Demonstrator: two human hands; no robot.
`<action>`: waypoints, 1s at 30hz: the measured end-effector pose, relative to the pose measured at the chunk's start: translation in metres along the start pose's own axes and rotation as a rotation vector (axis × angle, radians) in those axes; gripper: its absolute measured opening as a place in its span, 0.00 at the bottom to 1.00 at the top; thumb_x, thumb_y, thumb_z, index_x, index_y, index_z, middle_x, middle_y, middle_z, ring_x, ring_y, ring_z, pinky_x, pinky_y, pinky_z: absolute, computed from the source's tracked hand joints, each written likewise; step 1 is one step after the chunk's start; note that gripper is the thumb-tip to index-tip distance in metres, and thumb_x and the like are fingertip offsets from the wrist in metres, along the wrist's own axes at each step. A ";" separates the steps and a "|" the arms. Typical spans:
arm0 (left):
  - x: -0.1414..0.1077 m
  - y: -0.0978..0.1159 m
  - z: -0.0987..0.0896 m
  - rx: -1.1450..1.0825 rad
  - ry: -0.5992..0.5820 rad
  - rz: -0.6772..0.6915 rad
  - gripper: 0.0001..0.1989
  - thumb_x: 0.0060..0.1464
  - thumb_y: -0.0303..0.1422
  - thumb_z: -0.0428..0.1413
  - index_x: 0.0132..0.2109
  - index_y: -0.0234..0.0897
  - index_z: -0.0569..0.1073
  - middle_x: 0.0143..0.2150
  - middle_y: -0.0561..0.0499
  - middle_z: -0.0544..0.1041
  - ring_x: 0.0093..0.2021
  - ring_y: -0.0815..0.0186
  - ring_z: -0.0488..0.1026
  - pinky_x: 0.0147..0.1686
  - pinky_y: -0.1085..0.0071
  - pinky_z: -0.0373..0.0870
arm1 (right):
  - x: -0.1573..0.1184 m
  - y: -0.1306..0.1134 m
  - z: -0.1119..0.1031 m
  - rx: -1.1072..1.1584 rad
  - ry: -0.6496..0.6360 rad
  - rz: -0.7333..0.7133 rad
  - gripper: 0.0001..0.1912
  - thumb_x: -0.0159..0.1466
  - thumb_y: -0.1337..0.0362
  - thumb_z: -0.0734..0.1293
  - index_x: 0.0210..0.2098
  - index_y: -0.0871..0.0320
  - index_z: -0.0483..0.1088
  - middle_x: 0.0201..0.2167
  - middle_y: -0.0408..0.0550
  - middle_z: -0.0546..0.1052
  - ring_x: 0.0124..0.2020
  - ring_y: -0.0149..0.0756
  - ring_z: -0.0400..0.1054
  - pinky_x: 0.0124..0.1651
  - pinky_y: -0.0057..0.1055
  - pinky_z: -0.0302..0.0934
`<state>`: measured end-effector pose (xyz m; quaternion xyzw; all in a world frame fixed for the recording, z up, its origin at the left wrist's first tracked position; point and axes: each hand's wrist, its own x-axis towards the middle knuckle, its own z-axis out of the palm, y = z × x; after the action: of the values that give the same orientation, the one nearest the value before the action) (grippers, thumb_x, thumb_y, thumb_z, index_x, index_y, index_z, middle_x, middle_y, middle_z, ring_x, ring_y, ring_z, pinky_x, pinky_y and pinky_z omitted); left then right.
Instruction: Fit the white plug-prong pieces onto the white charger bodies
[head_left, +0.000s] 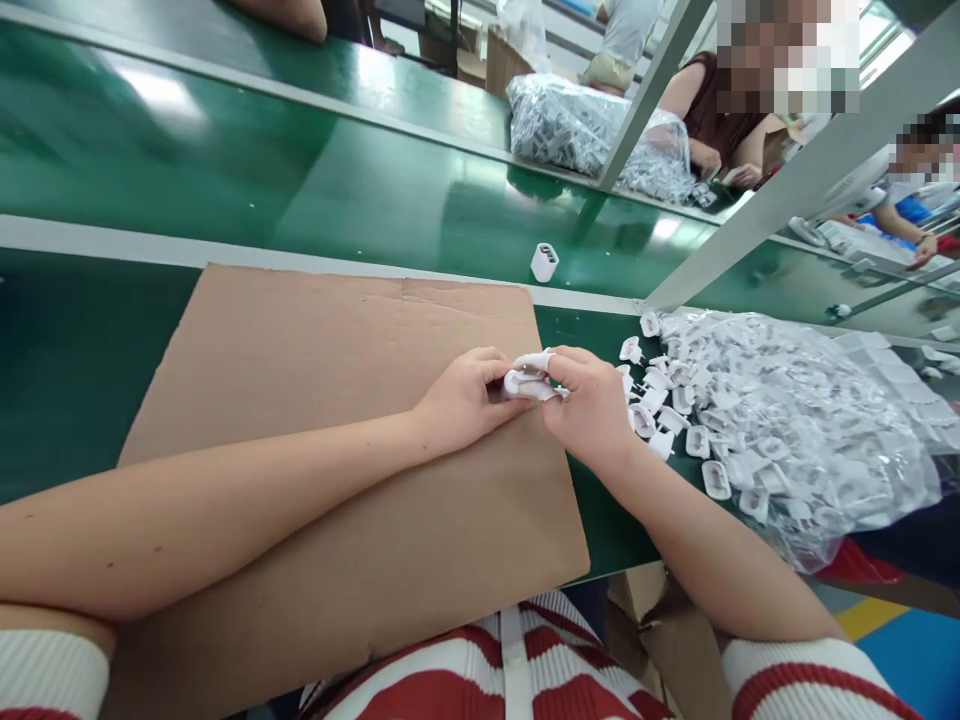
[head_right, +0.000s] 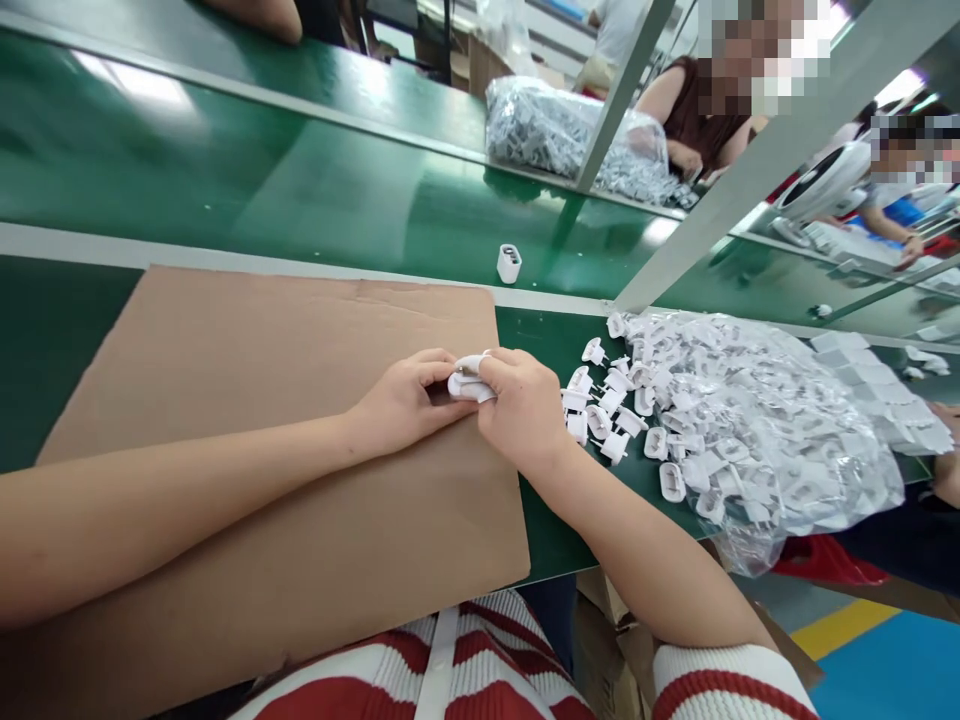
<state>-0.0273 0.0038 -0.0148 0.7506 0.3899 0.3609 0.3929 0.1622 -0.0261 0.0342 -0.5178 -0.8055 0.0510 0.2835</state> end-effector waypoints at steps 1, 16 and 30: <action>0.000 0.000 0.001 0.011 0.001 -0.004 0.15 0.58 0.47 0.64 0.37 0.39 0.81 0.39 0.49 0.77 0.40 0.60 0.75 0.44 0.63 0.73 | -0.002 -0.001 0.003 0.012 0.009 0.015 0.19 0.57 0.77 0.64 0.41 0.54 0.80 0.32 0.46 0.79 0.34 0.39 0.71 0.34 0.32 0.58; 0.075 -0.045 -0.065 0.270 0.340 -0.240 0.17 0.54 0.37 0.68 0.48 0.37 0.78 0.43 0.52 0.80 0.41 0.62 0.74 0.45 0.67 0.69 | -0.013 0.057 -0.059 0.161 -0.190 0.192 0.22 0.61 0.73 0.69 0.52 0.50 0.82 0.52 0.47 0.83 0.53 0.49 0.74 0.53 0.46 0.71; 0.149 -0.075 -0.103 0.652 0.638 -0.155 0.49 0.54 0.58 0.61 0.71 0.30 0.60 0.72 0.42 0.60 0.72 0.50 0.48 0.65 0.53 0.43 | -0.009 0.060 -0.022 0.464 -0.014 0.270 0.16 0.57 0.72 0.72 0.45 0.54 0.77 0.43 0.47 0.74 0.40 0.37 0.75 0.47 0.38 0.74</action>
<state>-0.0725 0.1943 -0.0002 0.6549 0.6394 0.4021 0.0224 0.2250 -0.0113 0.0265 -0.5412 -0.6979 0.2752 0.3799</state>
